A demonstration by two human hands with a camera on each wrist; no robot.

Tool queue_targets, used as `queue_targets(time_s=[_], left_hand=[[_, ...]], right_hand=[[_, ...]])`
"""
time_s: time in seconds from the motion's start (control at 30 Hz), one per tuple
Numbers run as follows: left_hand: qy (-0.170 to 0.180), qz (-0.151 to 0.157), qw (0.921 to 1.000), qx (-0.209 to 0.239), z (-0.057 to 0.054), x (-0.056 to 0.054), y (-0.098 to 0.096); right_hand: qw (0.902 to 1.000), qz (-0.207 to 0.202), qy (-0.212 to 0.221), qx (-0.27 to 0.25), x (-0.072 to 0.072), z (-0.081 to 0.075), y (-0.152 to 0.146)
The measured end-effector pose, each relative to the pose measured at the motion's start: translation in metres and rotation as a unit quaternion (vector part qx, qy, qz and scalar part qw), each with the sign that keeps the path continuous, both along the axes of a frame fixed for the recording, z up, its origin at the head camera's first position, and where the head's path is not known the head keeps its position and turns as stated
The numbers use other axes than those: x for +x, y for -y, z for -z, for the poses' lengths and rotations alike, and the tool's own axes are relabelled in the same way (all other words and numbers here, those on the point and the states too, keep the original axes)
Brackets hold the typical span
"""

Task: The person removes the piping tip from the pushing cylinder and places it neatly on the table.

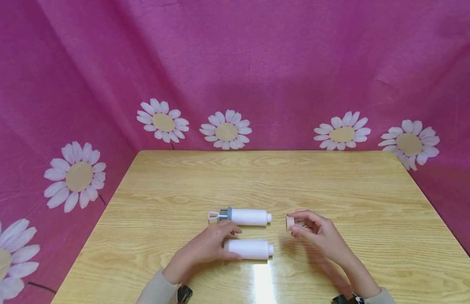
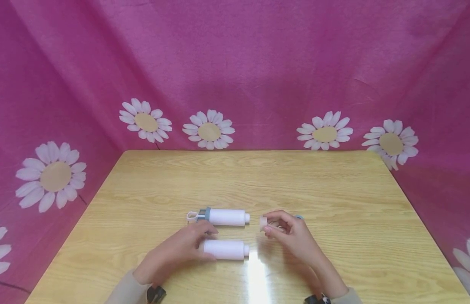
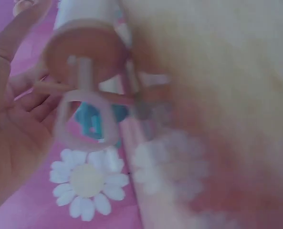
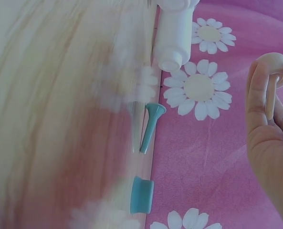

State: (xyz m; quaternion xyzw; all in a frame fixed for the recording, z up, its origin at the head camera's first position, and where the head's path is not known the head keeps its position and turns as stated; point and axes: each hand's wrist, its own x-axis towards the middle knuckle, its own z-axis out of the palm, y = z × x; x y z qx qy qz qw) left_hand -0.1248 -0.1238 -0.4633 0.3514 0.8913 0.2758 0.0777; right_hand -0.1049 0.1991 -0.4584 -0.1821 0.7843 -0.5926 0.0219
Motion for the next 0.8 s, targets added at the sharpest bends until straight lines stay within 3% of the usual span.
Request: queue_targets(time_s=[0.2,0.43,0.8], left_hand=[[-0.041,-0.016,0.9972,0.060,-0.015,0.002,0.003],[-0.105,0.010,0.9874,0.118,-0.019,-0.004,0.000],[-0.119,-0.005,0.9842,0.131,-0.035,-0.001,-0.023]], right_hand=[[0.9998,0.011,0.008,0.012,0.000,-0.005,-0.001],[0.9998,0.010,0.013,0.011,0.000,-0.006,0.001],[0.9998,0.000,0.012,0.017,-0.001,-0.007,0.005]])
